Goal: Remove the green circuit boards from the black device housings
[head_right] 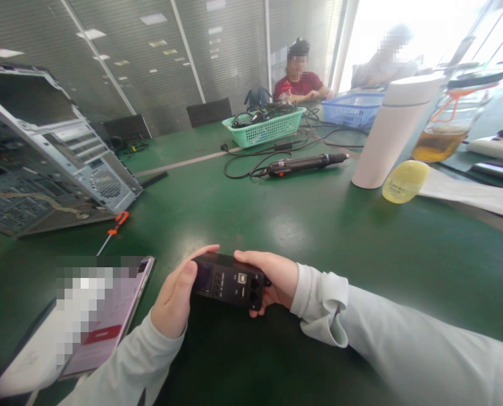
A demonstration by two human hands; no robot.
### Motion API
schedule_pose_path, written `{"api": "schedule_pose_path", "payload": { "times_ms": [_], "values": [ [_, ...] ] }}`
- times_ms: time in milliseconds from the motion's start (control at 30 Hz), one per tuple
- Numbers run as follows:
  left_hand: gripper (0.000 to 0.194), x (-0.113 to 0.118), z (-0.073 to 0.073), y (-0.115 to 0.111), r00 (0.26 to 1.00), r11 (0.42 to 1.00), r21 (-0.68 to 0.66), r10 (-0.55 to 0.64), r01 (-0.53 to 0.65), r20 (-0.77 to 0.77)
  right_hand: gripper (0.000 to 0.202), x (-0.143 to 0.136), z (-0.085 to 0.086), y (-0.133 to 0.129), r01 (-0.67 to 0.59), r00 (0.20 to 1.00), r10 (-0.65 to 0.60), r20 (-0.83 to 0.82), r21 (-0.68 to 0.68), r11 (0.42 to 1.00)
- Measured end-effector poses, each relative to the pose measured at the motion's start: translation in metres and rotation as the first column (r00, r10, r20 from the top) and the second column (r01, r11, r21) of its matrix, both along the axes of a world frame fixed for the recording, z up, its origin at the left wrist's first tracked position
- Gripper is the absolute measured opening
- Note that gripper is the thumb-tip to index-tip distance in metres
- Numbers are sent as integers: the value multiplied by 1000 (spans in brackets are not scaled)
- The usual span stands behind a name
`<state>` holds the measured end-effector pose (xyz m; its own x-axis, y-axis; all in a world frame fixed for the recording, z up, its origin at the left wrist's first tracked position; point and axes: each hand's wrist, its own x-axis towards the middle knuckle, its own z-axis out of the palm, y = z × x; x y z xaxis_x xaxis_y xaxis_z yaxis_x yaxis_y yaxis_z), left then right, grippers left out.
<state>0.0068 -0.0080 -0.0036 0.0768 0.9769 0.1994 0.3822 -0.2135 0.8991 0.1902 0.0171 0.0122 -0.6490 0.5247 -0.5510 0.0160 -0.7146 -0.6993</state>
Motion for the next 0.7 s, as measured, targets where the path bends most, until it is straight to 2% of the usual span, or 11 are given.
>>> {"api": "schedule_pose_path", "payload": {
  "times_ms": [67,167,267,400,700],
  "values": [
    [44,-2,1,0,999,999,14,-42,42,-30,52,0,1,1,1,1000,-1,4,-16,1000],
    [53,-3,4,-1,992,994,22,-103,105,-79,53,2,0,1,-3,1000,3,-21,-20,1000],
    [56,-3,6,-2,991,994,33,-96,100,-96,53,3,-3,2,-8,999,8,-48,-11,1000],
    [51,-5,4,-2,994,995,37,-89,91,-64,54,4,-4,2,-26,998,25,-65,-9,1000],
    [54,-8,-2,-2,989,988,66,-139,142,-55,52,3,-2,1,-6,999,6,-50,-1,1000]
  ]
}}
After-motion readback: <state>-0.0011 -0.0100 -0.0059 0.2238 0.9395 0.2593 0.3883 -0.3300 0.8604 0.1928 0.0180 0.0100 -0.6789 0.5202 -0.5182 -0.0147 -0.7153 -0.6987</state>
